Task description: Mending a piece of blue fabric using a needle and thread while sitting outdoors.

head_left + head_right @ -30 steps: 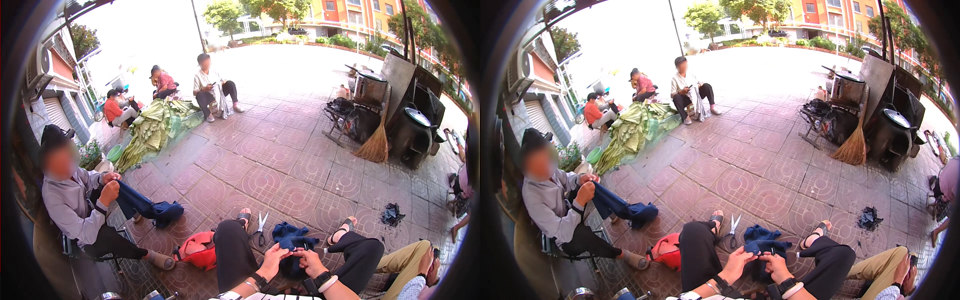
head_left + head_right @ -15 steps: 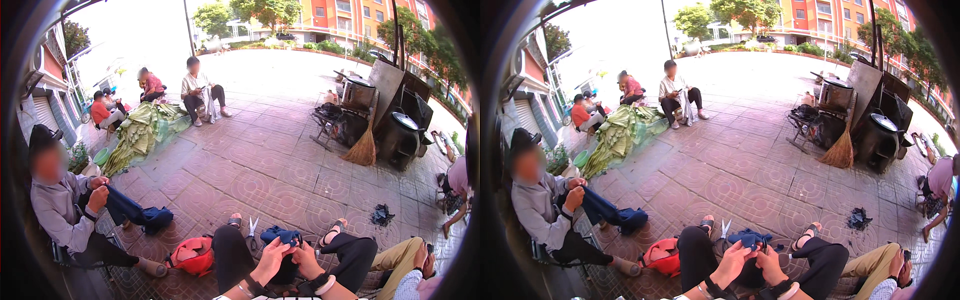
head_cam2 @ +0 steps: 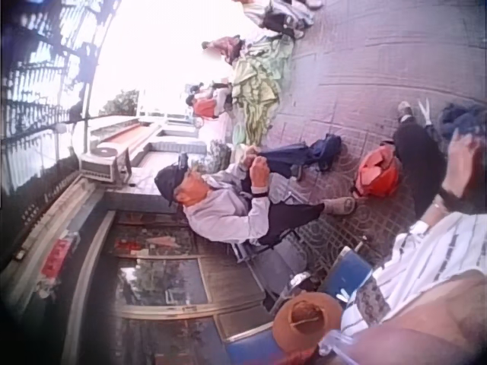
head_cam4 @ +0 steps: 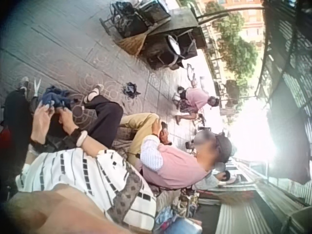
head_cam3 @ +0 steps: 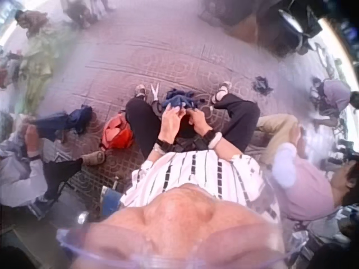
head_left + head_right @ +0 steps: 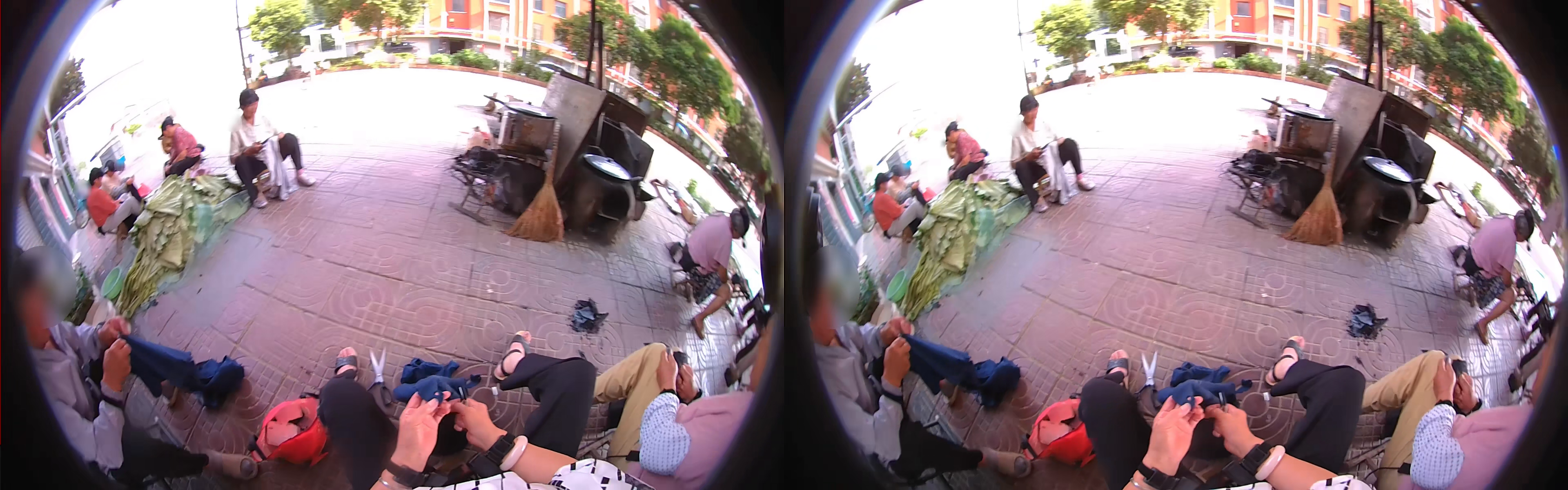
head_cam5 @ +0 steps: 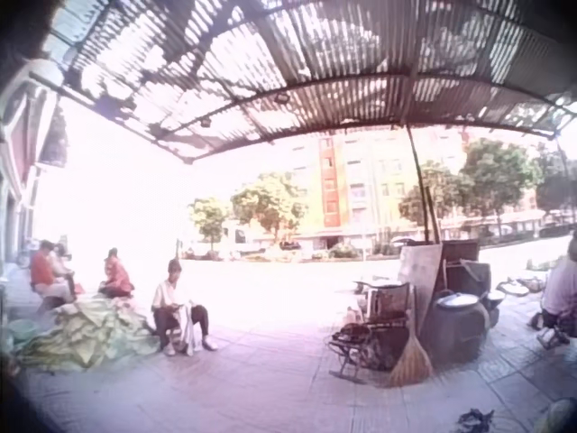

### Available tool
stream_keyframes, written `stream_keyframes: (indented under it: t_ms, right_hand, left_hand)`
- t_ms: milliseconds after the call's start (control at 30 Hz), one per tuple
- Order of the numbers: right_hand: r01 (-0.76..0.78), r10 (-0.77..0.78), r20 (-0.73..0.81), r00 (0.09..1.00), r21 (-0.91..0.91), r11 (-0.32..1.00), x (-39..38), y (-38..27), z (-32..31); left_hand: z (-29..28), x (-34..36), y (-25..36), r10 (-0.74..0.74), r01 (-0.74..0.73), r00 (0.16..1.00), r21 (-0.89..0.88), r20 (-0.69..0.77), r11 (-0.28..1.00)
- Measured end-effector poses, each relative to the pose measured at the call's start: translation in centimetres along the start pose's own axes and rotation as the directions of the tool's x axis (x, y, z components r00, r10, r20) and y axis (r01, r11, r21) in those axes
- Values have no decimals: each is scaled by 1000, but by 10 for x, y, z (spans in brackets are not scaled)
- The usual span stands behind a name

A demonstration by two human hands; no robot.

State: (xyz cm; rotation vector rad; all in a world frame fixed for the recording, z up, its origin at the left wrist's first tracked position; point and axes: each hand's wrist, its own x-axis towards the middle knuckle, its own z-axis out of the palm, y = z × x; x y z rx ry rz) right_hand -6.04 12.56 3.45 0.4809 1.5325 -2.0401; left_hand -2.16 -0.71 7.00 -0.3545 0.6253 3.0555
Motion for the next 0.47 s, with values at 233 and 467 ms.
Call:
stream_keyframes:
  t_ms: [233,467]
  right_hand:
    - [-65,64,13,998,99,993,8,23,8]
    - [153,-168,102,981,135,979,-35,-73,14]
  left_hand:
    - [-33,-15,9,60,-40,989,149,-136,988]
    - [-80,20,-5,-36,98,971,256,-234,962]
